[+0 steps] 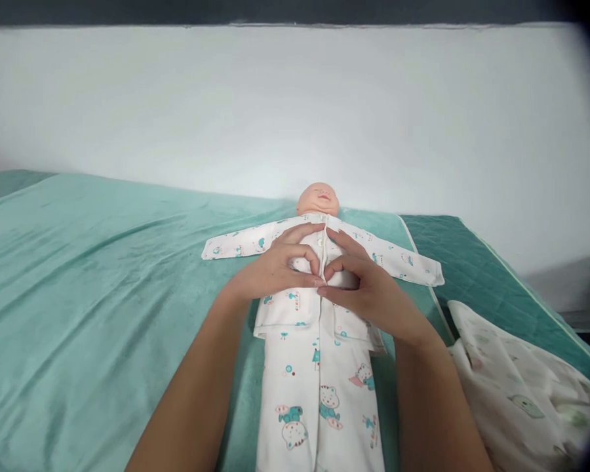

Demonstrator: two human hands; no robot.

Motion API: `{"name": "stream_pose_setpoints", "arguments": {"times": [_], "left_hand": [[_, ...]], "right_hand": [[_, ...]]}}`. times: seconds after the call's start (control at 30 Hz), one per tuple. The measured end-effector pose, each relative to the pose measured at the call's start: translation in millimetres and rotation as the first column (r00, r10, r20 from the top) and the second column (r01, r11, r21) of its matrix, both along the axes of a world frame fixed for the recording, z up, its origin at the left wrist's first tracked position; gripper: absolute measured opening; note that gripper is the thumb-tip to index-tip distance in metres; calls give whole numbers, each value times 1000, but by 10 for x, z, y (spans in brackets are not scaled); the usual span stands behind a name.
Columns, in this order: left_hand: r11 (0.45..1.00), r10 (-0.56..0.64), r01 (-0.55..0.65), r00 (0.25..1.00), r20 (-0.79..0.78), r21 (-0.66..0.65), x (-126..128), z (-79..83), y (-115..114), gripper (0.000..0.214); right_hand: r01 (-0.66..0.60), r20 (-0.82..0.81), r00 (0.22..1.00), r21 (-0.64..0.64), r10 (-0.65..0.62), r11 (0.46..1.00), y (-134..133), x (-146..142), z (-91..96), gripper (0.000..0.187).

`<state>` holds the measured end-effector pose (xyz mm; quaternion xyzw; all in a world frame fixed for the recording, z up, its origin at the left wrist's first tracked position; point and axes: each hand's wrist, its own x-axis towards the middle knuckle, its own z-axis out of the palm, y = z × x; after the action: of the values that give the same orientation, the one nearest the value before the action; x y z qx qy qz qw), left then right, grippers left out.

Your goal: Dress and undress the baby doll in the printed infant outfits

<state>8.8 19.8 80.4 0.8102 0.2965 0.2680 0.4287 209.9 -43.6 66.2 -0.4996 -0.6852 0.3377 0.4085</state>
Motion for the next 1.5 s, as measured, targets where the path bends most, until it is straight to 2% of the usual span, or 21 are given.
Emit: {"name": "stream_pose_setpoints", "arguments": {"times": [0.1,0.17,0.2,0.27,0.33,0.37,0.4,0.47,0.53,0.6,0.77,0.87,0.93,1.03,1.1,1.13,1.2,1.27,1.37,1.43,1.5], "left_hand": [[984,121,-87,966,226,-158,-1,-23,26,18],[933,335,-234,843,421,-274,-22,-89,93,21],[883,460,-327,741,488,-336,-40,-135,141,21],[726,686,-525,510,520,-443,-82,-235,248,21],[566,811,-691,366,457,-450,-109,-320,337,20],[529,833,-747,367,413,-403,-109,-350,364,20],[535,832,-779,419,364,-326,-100,-371,377,20],[622,774,-771,581,250,-133,-61,-389,370,22],[685,717,-728,681,150,35,-21,-393,347,22],[694,708,-711,703,76,112,-7,-400,336,22],[714,700,-685,707,-105,145,-66,-418,373,22],[661,750,-711,642,-160,242,-124,-400,389,21],[550,834,-773,522,-177,316,-184,-383,400,20],[408,908,-830,327,-263,379,-281,-373,424,20],[404,906,-815,293,-305,416,-316,-380,435,20],[413,907,-790,308,-288,453,-318,-385,436,20],[425,901,-710,391,-188,561,-294,-398,432,23],[457,845,-597,523,-112,659,-248,-416,428,31],[575,705,-421,690,-165,702,-185,-462,444,37],[614,679,-383,703,-213,690,-170,-502,471,38],[614,707,-403,663,-246,679,-172,-535,505,40]], "right_hand": [[81,-156,984,-6,-81,997,33,-9,-20,12],[272,-398,879,-29,-261,962,96,25,-85,15],[396,-522,770,-62,-368,916,138,57,-130,16],[606,-667,519,-154,-535,780,221,135,-227,17],[711,-661,405,-206,-631,672,282,190,-302,20],[730,-622,421,-200,-660,654,297,197,-324,23],[724,-561,478,-184,-675,665,304,189,-336,27],[669,-391,633,-158,-668,726,297,139,-333,34],[619,-234,737,-144,-634,772,286,82,-321,35],[616,-164,761,-121,-628,778,292,55,-322,34],[646,-172,730,-139,-661,750,368,102,-384,38],[651,-128,733,-149,-668,744,417,179,-424,34],[700,-108,698,-107,-708,706,448,266,-458,28],[842,-100,538,7,-837,540,476,408,-514,25],[890,-74,447,137,-891,435,469,444,-534,26],[880,-55,442,221,-895,421,458,433,-534,27],[799,-7,496,394,-868,454,431,359,-520,30],[681,35,585,523,-811,513,420,260,-504,32],[540,91,721,549,-687,638,481,174,-522,37],[491,157,763,490,-627,720,571,180,-559,39],[504,259,728,426,-635,751,679,226,-584,40]]}}
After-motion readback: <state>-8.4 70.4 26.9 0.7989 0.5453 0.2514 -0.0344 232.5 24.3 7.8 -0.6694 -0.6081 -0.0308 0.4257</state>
